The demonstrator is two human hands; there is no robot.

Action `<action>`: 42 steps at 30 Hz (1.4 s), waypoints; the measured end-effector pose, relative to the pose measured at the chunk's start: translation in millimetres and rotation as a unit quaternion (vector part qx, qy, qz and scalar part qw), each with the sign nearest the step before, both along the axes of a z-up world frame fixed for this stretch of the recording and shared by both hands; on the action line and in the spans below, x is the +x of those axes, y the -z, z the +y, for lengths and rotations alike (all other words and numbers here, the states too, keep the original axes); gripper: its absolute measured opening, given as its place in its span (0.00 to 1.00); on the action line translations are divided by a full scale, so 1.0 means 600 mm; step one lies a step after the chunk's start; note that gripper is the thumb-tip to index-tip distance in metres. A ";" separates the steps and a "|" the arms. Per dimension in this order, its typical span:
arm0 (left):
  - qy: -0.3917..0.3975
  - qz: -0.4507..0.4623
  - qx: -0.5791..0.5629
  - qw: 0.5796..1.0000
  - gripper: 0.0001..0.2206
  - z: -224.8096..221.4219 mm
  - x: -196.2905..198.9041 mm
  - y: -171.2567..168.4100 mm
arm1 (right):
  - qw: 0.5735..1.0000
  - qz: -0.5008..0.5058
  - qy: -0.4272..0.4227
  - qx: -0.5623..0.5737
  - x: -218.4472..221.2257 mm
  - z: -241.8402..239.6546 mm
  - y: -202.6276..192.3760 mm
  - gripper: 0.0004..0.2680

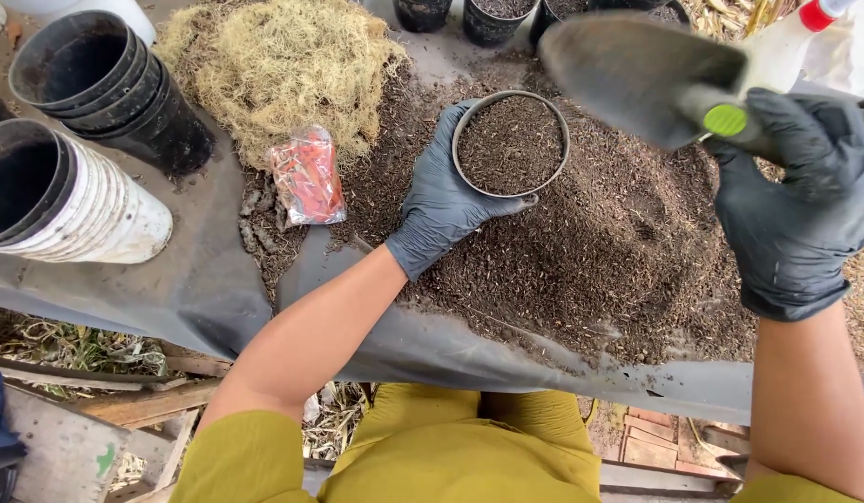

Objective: Filling a small plastic pot with soil using a hand trowel, leveling the surface, and moistening it with a spray bottle.

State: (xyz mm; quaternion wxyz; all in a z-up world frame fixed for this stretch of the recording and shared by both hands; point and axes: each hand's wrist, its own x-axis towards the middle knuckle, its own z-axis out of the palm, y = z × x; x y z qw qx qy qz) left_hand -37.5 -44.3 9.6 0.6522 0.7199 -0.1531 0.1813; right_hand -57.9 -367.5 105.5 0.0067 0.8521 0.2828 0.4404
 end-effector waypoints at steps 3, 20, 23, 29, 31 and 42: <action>0.026 0.006 -0.029 0.999 0.45 -0.003 0.001 0.002 | 0.998 -0.012 0.064 -0.008 -0.001 -0.002 0.018 0.12; 0.171 0.112 -0.303 0.931 0.32 -0.005 0.019 0.019 | 0.987 0.002 0.156 0.036 0.019 -0.067 0.080 0.08; 0.287 0.175 -0.554 0.762 0.19 0.005 0.032 0.019 | 0.970 0.031 0.238 0.036 0.027 -0.101 0.119 0.10; 0.205 0.168 -0.628 0.731 0.30 0.031 0.054 0.015 | 0.943 0.111 0.312 -0.014 0.032 -0.137 0.172 0.17; 0.145 0.199 -0.639 0.728 0.34 0.034 0.051 0.024 | 0.941 0.110 0.315 -0.055 0.043 -0.141 0.185 0.22; -0.104 -0.122 -0.074 0.984 0.44 0.025 0.033 0.021 | 0.914 0.167 0.352 -0.111 0.178 -0.085 0.238 0.07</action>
